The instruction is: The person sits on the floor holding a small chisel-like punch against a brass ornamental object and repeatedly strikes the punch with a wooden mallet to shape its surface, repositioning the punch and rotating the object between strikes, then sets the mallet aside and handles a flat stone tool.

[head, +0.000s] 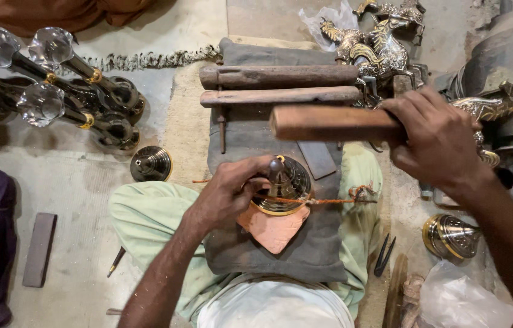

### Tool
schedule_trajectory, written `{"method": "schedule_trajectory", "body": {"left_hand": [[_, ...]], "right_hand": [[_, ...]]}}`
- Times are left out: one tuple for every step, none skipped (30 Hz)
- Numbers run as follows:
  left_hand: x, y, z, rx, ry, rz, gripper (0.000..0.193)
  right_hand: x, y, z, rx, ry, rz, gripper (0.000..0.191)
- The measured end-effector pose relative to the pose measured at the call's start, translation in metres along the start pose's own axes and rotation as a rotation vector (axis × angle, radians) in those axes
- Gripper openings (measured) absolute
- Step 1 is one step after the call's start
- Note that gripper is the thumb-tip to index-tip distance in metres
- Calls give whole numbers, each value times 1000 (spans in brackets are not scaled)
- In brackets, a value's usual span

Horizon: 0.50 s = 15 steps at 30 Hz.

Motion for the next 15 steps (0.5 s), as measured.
{"method": "schedule_trajectory", "body": {"left_hand": [[2, 2, -1, 10, -3, 31, 68], [3, 4, -3, 20, -6, 62, 71], [4, 5, -4, 31, -9, 93, 74], [5, 6, -6, 36, -1, 106, 73], [6, 7, -6, 42, 4, 120, 72], [6, 7, -7, 48, 9, 134, 71], [6, 7, -7, 46, 11, 137, 72], [6, 7, -6, 45, 15, 137, 73], [6, 6, -5, 41, 20, 135, 75], [5, 6, -4, 42, 3, 115, 73], [5, 5, -2, 45, -15, 94, 71], [4, 3, -1, 49, -33, 75, 69], [3, 2, 1, 68, -24, 53, 67], [1, 0, 3, 85, -16, 33, 66], [0, -1, 4, 100, -6, 11, 64]], "right_hand": [[-3, -6, 0, -16, -14, -56, 45], [-6, -12, 2, -31, -26, -112, 43], [-8, -17, 4, -46, -38, -168, 41], [-11, -20, 6, -95, 127, -216, 41], [-14, -22, 6, -145, 292, -261, 42], [-15, -22, 5, -196, 457, -303, 44], [-17, -21, 6, -112, 297, -250, 43], [-18, -18, 5, -26, 137, -198, 42], [-17, -15, 3, 62, -24, -147, 42], [-15, -11, 2, 80, 61, -177, 41], [-12, -6, 0, 100, 147, -204, 41], [-9, -1, 1, 116, 234, -231, 40], [-4, 3, 4, 88, 191, -136, 43], [3, 6, 6, 58, 146, -39, 46], [12, 10, 9, 30, 100, 55, 49]]}}
Point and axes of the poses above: each hand's wrist, its own y-axis towards the middle knuckle, its own x-axis out of the back of the hand, z = x × y, the point moved 1 cm from there along y, towards the middle knuckle, and after that the axes turned 2 degrees about y, right-handed, at the moved point
